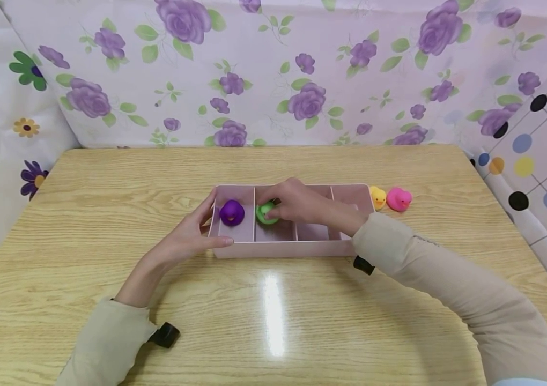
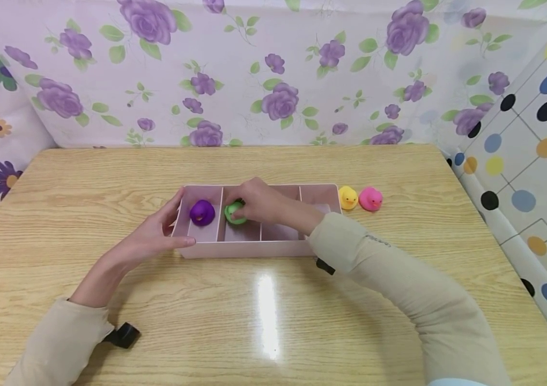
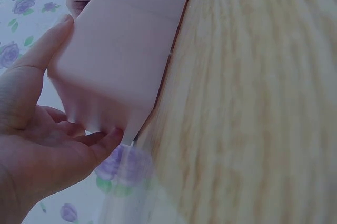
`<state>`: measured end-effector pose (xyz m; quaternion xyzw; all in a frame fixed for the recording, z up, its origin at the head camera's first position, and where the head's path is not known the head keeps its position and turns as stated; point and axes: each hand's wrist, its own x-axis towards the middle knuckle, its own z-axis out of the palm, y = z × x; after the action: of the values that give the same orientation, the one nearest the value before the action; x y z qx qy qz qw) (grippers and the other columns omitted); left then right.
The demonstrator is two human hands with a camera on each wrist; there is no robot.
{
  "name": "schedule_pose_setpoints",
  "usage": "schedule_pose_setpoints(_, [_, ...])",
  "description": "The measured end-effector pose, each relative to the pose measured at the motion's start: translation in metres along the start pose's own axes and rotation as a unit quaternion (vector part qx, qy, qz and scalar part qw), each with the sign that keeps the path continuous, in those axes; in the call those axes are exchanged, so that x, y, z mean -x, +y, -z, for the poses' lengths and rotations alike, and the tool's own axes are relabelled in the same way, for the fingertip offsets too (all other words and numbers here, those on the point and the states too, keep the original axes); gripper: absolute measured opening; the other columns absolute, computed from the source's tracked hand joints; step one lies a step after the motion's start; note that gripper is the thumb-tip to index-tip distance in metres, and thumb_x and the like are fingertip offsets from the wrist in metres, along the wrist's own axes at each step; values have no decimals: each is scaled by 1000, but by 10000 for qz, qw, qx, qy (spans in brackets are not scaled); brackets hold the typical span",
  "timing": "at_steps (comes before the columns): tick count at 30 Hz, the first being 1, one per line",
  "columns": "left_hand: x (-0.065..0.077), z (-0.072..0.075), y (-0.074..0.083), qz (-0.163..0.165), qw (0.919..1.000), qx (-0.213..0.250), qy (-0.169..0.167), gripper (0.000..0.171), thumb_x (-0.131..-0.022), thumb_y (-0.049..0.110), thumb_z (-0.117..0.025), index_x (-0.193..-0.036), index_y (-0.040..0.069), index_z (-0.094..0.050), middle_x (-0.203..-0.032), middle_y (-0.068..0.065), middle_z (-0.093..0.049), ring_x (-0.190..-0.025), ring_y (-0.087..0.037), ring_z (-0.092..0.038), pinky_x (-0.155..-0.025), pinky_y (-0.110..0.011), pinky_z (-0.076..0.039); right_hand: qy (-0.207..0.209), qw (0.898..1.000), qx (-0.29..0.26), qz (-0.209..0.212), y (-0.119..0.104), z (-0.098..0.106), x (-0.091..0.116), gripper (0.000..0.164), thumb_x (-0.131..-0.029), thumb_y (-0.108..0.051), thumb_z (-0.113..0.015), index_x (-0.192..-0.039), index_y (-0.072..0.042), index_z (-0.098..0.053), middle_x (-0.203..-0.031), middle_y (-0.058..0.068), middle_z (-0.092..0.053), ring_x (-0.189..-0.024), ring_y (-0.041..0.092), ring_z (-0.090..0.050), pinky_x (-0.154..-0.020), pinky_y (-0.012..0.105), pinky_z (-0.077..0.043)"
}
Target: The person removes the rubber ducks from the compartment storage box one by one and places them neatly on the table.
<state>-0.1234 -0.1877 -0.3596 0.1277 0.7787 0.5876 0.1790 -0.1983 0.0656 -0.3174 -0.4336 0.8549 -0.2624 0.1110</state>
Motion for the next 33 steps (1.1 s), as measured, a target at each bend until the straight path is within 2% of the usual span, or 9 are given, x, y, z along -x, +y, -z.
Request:
schedule_pose_setpoints(6, [-1,0,0,1,10000,-53,25,108,-84,17,-76,-156,19,5,-159,-18,-4,-144,-34,-10,-114,-49,-18,181,9996,-33,212,-2,4,5,19,-86,-11,-73,-104,-4,-75,-92,3,-73,-75,13,-63,-70,23,-52])
schedule_pose_setpoints(10, [-1,0,0,-3,10000,-48,32,108,-84,17,-76,-156,19,5,-160,-17,-4,-144,-34,-9,-115,-49,-18,274,9994,8,224,-4,7,8,21,-87,-11,-73,-107,-5,-74,-97,6,-73,-80,13,-66,-73,24,-53])
schedule_pose_setpoints(20, [-1,0,0,19,10000,13,44,109,-83,16,-76,-156,19,5,-159,-18,-5,-144,-36,-13,-114,-49,-21,296,9983,-453,-229,-9,9,16,22,-84,-11,-76,-106,-6,-76,-91,3,-73,-71,11,-61,-66,24,-53])
schedule_pose_setpoints(27, [-1,-1,0,-86,9999,-21,66,108,-83,13,-76,-156,16,4,-159,-18,-5,-144,-33,-11,-114,-49,-19,502,9962,-653,-293,-12,10,22,25,-84,-11,-76,-108,-5,-75,-95,3,-74,-73,12,-63,-67,24,-53])
schedule_pose_setpoints(33, [-1,0,0,-19,9999,-107,59,108,-84,16,-76,-156,18,5,-160,-16,-2,-144,-34,-9,-114,-49,-18,446,9955,-779,-302,-14,13,29,29,-86,-13,-74,-113,-6,-72,-101,2,-73,-85,15,-67,-76,27,-55])
